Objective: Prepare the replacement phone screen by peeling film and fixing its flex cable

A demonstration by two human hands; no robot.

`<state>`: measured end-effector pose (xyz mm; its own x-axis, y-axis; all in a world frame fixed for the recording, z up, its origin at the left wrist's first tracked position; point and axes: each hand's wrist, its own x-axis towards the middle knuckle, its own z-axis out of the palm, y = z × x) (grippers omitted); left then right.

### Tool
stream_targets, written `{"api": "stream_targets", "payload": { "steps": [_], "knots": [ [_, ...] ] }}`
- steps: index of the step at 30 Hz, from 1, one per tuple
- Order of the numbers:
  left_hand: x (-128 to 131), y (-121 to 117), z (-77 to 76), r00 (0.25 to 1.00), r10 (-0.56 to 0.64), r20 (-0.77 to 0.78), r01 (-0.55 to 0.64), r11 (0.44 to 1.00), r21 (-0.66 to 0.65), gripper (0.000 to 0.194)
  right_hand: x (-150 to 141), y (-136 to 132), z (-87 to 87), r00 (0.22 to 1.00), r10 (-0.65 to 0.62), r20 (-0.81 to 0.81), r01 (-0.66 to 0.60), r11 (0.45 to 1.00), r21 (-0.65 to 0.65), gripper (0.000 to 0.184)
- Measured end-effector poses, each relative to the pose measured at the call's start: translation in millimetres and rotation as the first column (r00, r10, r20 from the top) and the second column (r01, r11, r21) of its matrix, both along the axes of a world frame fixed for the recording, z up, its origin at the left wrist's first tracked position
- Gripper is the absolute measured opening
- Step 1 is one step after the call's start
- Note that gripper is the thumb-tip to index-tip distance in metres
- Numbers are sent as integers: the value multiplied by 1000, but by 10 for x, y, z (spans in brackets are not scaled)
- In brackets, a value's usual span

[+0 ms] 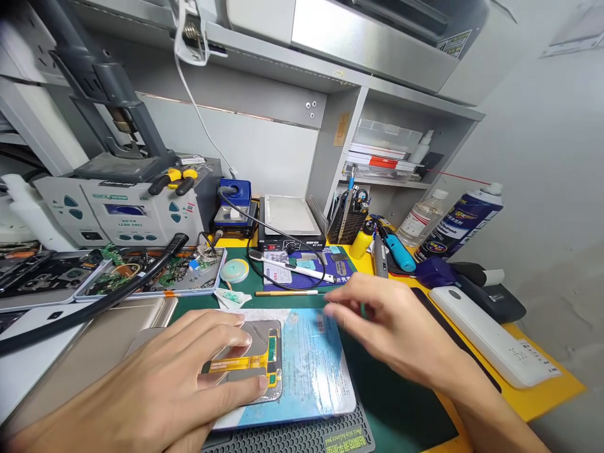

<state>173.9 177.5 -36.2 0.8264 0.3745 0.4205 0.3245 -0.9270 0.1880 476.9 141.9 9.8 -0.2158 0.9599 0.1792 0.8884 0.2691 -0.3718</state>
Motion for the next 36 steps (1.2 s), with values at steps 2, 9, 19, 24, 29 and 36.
{"api": "stream_targets", "payload": {
  "steps": [2,9,19,24,29,36],
  "knots": [
    [-8,-6,20,1000,-7,-26,7,1000,12,40,-162,-91,45,966,249,-66,-251,968,-23,13],
    [13,-48,99,994,11,-104,-18,998,-68,37,-537,-179,18,820,495,287,-519,855,8,20],
    [6,-12,83,988,-39,-152,7,978,-207,32,-635,-152,56,664,558,497,-609,790,-72,18],
    [-6,-70,119,990,-1,-143,-28,979,-203,28,-655,-129,24,581,570,581,-654,752,-84,19],
    [-7,-50,127,986,-30,-162,-3,981,-196,26,-681,-124,40,531,570,627,-679,729,-86,21],
    [-16,-45,158,991,-32,-128,9,984,-180,22,-710,-131,43,535,565,628,-674,734,-85,21]
  ]
}}
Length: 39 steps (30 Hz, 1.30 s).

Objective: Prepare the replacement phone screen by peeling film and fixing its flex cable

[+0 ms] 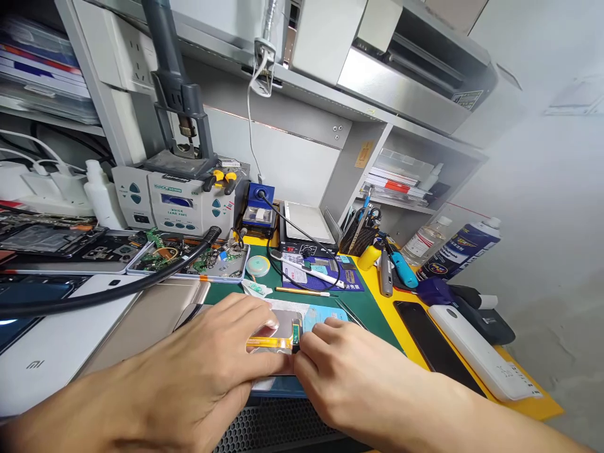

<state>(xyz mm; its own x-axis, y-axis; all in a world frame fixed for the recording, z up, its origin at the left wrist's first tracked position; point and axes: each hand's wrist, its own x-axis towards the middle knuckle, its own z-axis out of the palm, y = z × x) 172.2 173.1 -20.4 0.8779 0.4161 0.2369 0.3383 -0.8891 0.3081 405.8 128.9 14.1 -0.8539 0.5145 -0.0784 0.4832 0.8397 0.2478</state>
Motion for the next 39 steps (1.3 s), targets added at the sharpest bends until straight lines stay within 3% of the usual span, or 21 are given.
{"api": "stream_targets", "payload": {
  "steps": [7,26,39],
  "knots": [
    [-13,30,-25,999,-23,30,23,1000,-10,12,-9,3,1,1000,7,7,-7,1000,20,21],
    [-29,10,27,1000,-15,-14,14,999,-45,12,-65,57,58,1000,-22,-6,22,1000,-3,20],
    [-29,10,-7,1000,-12,12,12,1000,7,11,-79,117,56,987,-98,-129,87,992,-89,22]
  ]
}}
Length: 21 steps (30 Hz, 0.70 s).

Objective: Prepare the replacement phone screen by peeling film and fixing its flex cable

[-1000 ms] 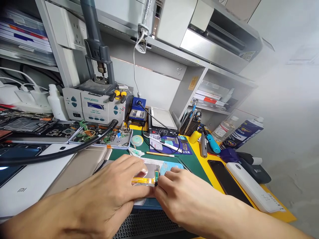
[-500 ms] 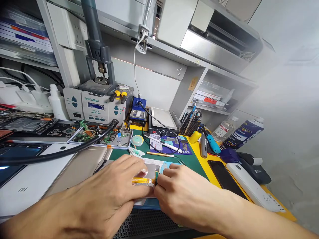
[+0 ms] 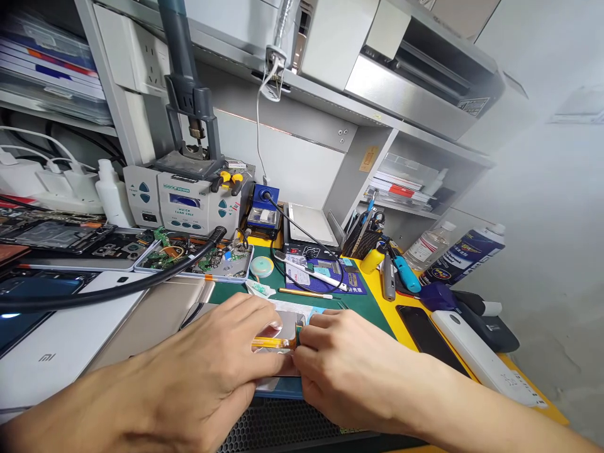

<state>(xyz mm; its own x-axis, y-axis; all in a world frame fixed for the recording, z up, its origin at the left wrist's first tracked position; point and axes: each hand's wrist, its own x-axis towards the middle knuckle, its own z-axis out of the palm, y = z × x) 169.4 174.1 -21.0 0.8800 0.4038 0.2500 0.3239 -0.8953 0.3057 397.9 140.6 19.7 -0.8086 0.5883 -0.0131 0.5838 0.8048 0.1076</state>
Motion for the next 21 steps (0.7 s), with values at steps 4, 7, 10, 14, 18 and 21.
{"api": "stream_targets", "payload": {
  "steps": [4,7,10,14,18,21],
  "knots": [
    [-1,20,-17,1000,-18,23,17,1000,20,12,-12,18,38,996,-76,-36,72,992,-100,20],
    [17,15,-8,1000,-9,8,9,1000,13,12,-9,28,61,988,-147,-44,137,973,-183,17],
    [35,-14,19,1000,26,-14,-26,1000,8,21,6,46,76,977,-206,-54,187,951,-245,15],
    [40,-28,24,1000,15,-16,-15,1000,12,28,21,79,100,963,-260,-70,227,925,-305,13],
    [28,3,12,1000,27,2,-27,1000,13,27,28,98,108,954,-273,-124,213,909,-358,14],
    [24,24,16,1000,-9,14,9,1000,8,25,39,102,93,942,-294,-162,210,892,-399,19]
  ]
}}
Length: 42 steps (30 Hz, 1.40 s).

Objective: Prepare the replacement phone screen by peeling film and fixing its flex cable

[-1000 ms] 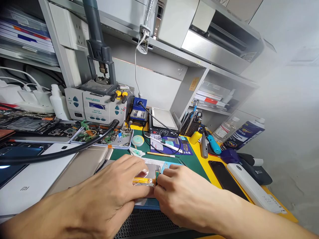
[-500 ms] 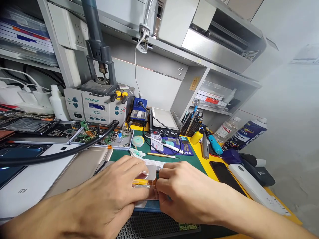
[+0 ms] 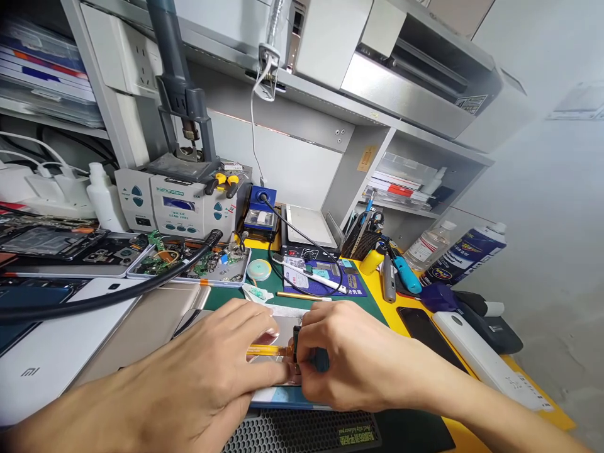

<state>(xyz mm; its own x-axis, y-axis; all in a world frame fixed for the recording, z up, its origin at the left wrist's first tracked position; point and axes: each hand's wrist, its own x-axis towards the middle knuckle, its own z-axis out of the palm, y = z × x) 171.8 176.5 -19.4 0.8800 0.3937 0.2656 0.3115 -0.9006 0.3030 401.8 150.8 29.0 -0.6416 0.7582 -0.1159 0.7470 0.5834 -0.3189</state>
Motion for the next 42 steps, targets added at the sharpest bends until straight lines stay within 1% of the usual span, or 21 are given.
{"api": "stream_targets", "payload": {
  "steps": [2,4,8,13,15,17,19,21,23,25,27,29,31,33,36,38,40,41,42],
  "knots": [
    [3,2,4,1000,0,-1,0,1000,3,25,9,-1,-14,999,-13,-38,13,1000,-12,21],
    [6,-8,5,999,39,-9,-39,999,9,25,16,-2,-23,997,-38,-73,37,999,-15,21],
    [-1,-41,-4,998,50,-38,-50,999,12,23,18,1,-25,985,-108,-137,103,994,-47,20],
    [3,-62,12,995,83,-56,-82,996,19,26,24,19,-39,941,-237,-242,194,963,-188,17],
    [15,-59,14,995,85,-53,-83,996,39,31,43,37,-59,917,-286,-278,221,945,-242,16],
    [26,-47,-9,999,51,-19,-49,996,78,38,82,67,-86,893,-324,-313,235,927,-292,15],
    [32,-24,-74,999,35,19,-37,992,116,43,142,104,-117,854,-381,-355,252,899,-359,14],
    [37,13,-186,997,43,59,-51,986,156,46,215,141,-151,802,-448,-395,267,860,-434,10],
    [47,60,-329,989,22,144,-56,970,238,42,284,171,-186,748,-506,-430,267,822,-503,6],
    [60,104,-462,977,-39,211,-31,947,321,38,331,188,-216,700,-549,-456,258,790,-556,4],
    [70,126,-540,970,-41,240,-43,941,335,37,352,192,-238,665,-577,-474,247,770,-589,4],
    [69,120,-539,972,-8,235,-65,951,303,41,354,187,-250,643,-592,-486,238,758,-607,4],
    [59,95,-471,981,29,192,-79,962,261,42,347,184,-258,631,-599,-493,233,752,-616,4],
    [44,65,-369,989,40,142,-73,969,237,40,339,185,-266,627,-601,-496,234,752,-616,5],
    [27,20,-225,987,58,147,-88,975,206,38,313,174,-280,637,-589,-498,259,771,-582,6],
    [23,-15,-167,975,119,190,-150,976,160,46,271,143,-283,648,-576,-498,307,796,-521,7],
    [22,-50,-147,959,185,217,-212,971,109,56,211,93,-279,664,-556,-500,360,824,-438,7],
    [21,-64,-147,954,206,218,-230,969,91,60,177,64,-278,680,-536,-500,382,842,-382,8],
    [19,-74,-150,951,220,216,-241,967,80,64,146,37,-281,711,-488,-506,386,873,-299,9]
  ]
}}
